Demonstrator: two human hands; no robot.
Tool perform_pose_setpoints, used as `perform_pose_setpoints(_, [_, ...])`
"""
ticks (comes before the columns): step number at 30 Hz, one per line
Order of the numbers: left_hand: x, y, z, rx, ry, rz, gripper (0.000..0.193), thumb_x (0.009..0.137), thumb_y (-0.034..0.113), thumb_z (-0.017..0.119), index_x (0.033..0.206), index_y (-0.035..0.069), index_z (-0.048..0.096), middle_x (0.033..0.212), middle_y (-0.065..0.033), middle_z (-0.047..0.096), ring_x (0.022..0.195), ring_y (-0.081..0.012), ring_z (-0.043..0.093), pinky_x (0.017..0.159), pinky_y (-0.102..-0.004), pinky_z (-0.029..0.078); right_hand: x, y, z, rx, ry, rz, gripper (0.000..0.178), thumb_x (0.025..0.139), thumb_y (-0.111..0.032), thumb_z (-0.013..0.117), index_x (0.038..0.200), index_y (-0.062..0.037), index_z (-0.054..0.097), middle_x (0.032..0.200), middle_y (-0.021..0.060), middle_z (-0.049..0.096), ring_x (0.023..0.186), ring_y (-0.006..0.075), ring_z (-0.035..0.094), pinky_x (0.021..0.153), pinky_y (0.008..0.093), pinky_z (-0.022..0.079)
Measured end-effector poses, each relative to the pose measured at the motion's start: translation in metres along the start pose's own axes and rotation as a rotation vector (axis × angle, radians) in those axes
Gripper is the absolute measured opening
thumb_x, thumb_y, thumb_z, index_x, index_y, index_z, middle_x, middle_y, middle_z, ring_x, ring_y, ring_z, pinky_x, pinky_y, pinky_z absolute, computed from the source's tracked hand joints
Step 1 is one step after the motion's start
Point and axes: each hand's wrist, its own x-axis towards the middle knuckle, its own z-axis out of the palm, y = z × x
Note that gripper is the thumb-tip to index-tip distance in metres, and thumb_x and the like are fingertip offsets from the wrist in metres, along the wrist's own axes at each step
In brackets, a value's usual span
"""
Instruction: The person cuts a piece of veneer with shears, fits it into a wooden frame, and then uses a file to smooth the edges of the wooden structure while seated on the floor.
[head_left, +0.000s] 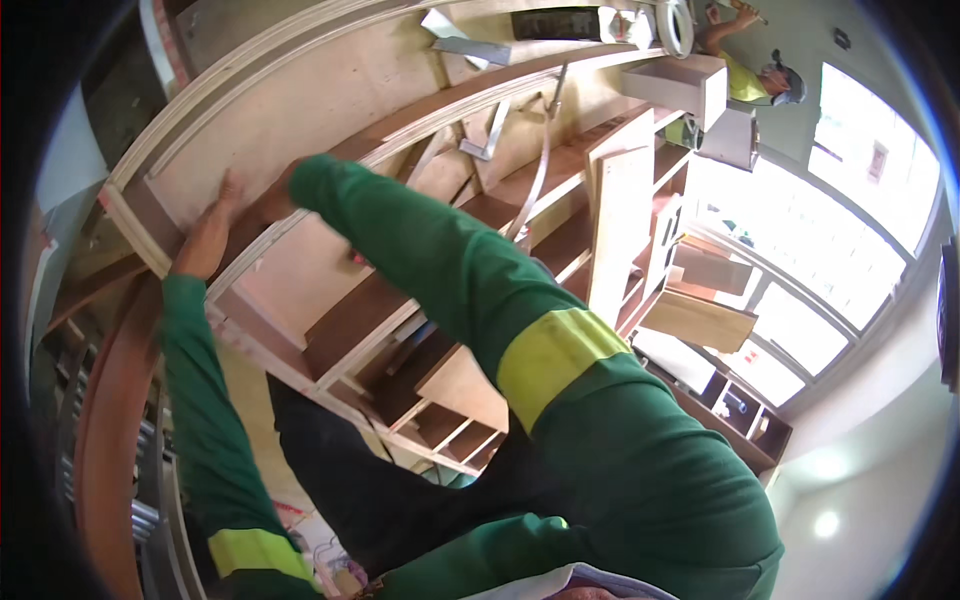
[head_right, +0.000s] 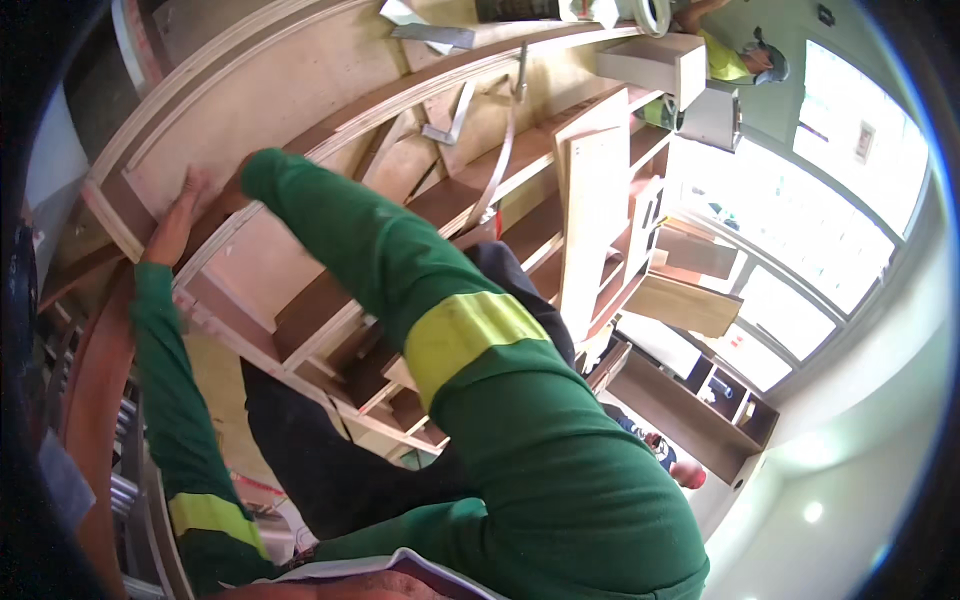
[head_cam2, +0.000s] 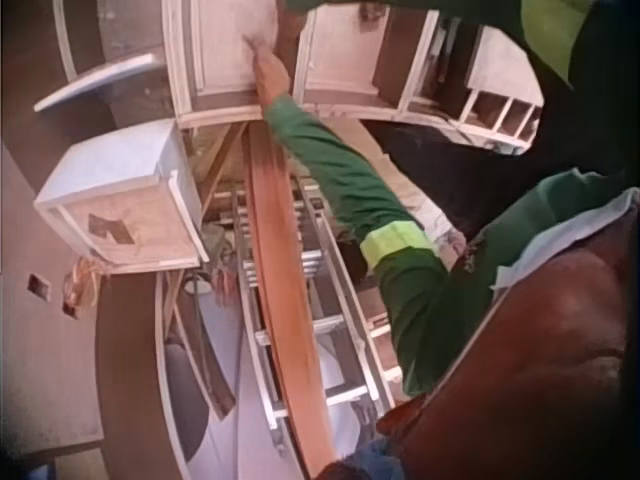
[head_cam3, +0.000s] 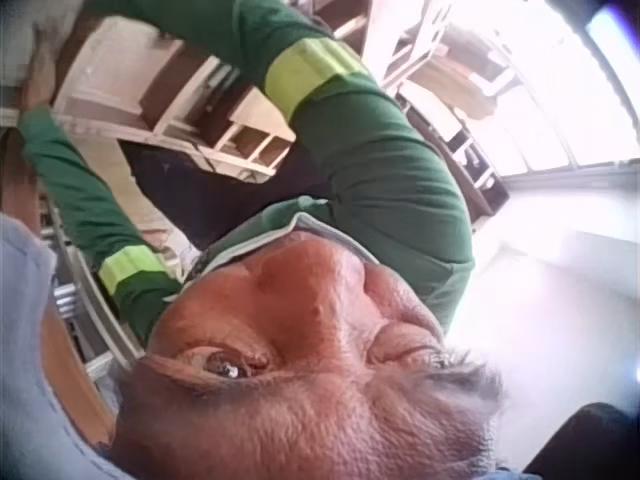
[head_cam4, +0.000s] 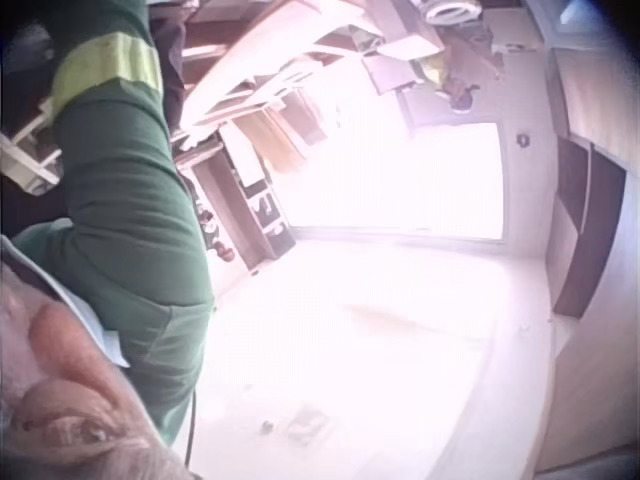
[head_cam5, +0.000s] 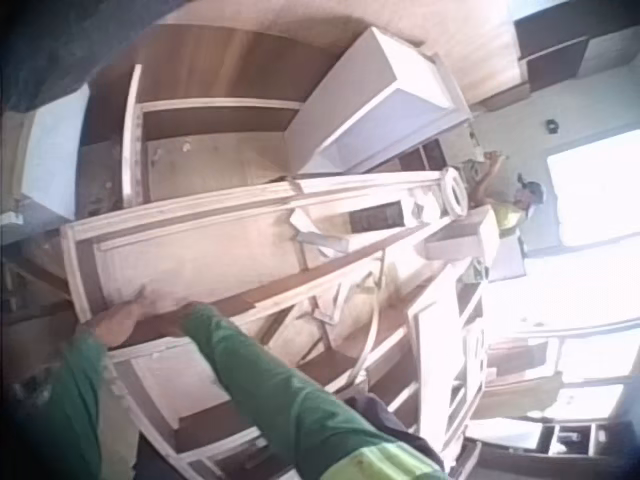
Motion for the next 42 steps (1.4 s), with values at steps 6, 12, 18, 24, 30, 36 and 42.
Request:
perform_pose_setpoints(6, [0.042,-0.048,0.012,0.123,-0.331,-0.002,0.085,0.1,0.067,0.026,0.151,-0.001,0.034,0.158,-0.0159,0.033,0.147,-0.0271,0.028,0.121,-0.0337,0.017,-0.173,0.154,-0.055,-0.244,0.278,-0.012,0.053,0.103,-0.049,0.033,0.142,-0.0172,0.05,0.133,0.0196,0.059,0.124,0.041,0.054,0.108,0.0483,0.041])
perform_pose_setpoints(12, [0.072,0.033,0.064,0.334,-0.44,-0.123,0.077,0.1,0.063,0.034,0.147,0.003,0.044,0.151,-0.013,0.045,0.137,-0.0226,0.042,0.116,-0.03,0.026,-0.393,0.093,0.026,0.393,0.508,0.483,0.06,0.105,-0.05,0.034,0.145,-0.0068,0.048,0.139,0.0234,0.055,0.134,0.0357,0.049,0.111,0.0386,0.035])
perform_pose_setpoints(18, [0.171,0.029,0.138,0.156,-0.499,-0.075,0.067,0.103,0.055,0.034,0.147,0.007,0.046,0.147,-0.0127,0.05,0.132,-0.0226,0.049,0.113,-0.0304,0.031,-0.392,0.105,0.085,0.16,0.427,0.43,0.072,0.099,-0.06,0.042,0.144,-0.0038,0.047,0.125,0.0272,0.061,0.114,0.0409,0.062,0.096,0.0452,0.047])
perform_pose_setpoints(24, [0.141,0.027,0.1,0.309,-0.381,0.036,0.064,0.103,0.052,0.034,0.146,0.007,0.047,0.145,-0.0116,0.052,0.129,-0.0216,0.05,0.112,-0.0301,0.032,-0.431,0.096,0.037,0.4,0.549,0.352,0.058,0.103,-0.044,0.041,0.145,-0.005,0.048,0.132,0.0195,0.061,0.127,0.0286,0.054,0.11,0.0384,0.036])
perform_pose_setpoints(30, [0.098,-0.006,0.045,0.614,-0.24,0.11,0.06,0.104,0.05,0.035,0.145,0.008,0.049,0.143,-0.0106,0.054,0.127,-0.0206,0.051,0.11,-0.0298,0.034,-0.442,0.126,0.034,0.052,0.613,0.221,0.079,0.097,-0.065,0.037,0.146,-0.0033,0.046,0.135,0.0215,0.059,0.125,0.0372,0.057,0.108,0.0443,0.037])
perform_pose_setpoints(36, [0.024,0.004,0.024,0.578,-0.251,-0.287,0.05,0.104,0.034,0.04,0.141,0.003,0.052,0.142,-0.0079,0.055,0.127,-0.0188,0.05,0.109,-0.03,0.035,-0.481,0.137,0.041,-0.091,0.682,0.134,0.078,0.096,-0.064,0.04,0.146,-0.0041,0.045,0.13,0.0222,0.061,0.121,0.0389,0.059,0.104,0.0457,0.041])
perform_pose_setpoints(42, [-0.062,-0.009,0.004,0.207,0.217,-0.202,0.069,0.103,0.054,0.033,0.145,0.001,0.045,0.146,-0.0147,0.05,0.138,-0.0279,0.041,0.117,-0.0375,0.026,-0.522,0.173,0.09,-0.231,0.857,-0.045,0.061,0.099,-0.049,0.051,0.142,-0.005,0.051,0.099,0.0237,0.068,0.091,0.0358,0.066,0.082,0.0438,0.049])
